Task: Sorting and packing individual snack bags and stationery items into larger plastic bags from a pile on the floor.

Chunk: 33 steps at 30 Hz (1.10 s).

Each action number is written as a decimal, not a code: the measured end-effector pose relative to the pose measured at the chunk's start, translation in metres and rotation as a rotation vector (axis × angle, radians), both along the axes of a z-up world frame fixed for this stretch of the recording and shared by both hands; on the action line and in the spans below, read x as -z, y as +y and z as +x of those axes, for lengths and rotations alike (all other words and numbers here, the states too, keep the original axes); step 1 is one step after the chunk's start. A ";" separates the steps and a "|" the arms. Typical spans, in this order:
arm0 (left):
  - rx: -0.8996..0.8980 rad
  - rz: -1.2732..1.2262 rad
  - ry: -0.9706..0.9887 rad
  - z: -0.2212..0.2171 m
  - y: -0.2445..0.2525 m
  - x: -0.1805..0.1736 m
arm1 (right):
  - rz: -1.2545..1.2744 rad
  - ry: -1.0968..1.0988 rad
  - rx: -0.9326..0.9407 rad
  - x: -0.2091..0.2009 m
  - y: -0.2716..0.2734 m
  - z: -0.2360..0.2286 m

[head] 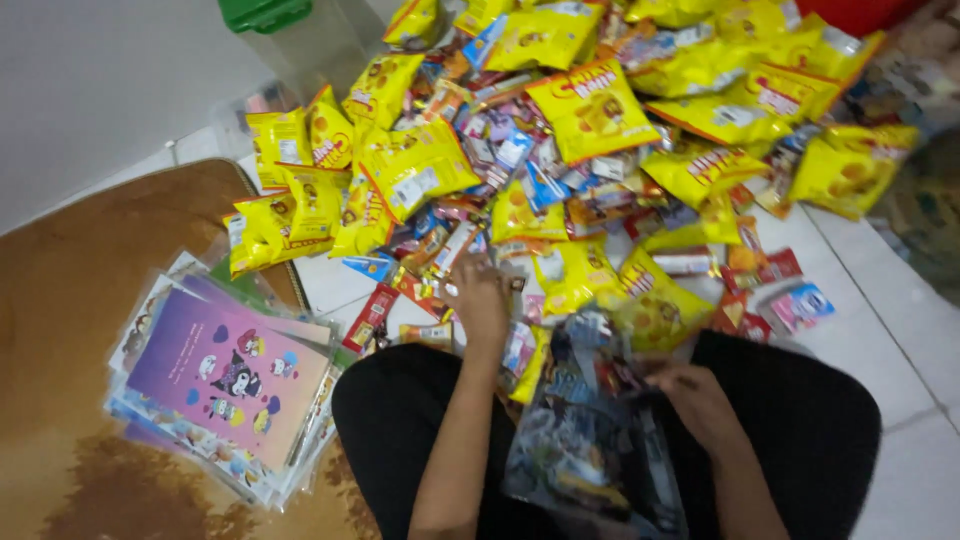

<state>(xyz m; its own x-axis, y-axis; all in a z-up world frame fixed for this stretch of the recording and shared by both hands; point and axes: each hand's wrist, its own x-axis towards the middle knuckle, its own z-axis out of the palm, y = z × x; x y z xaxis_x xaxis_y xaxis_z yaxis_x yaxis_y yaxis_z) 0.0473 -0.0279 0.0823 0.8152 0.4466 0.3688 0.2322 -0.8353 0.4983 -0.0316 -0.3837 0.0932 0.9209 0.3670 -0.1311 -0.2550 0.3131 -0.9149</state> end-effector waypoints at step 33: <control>0.348 -0.178 0.178 -0.064 -0.063 -0.177 | 0.149 -0.003 0.383 -0.113 0.035 -0.003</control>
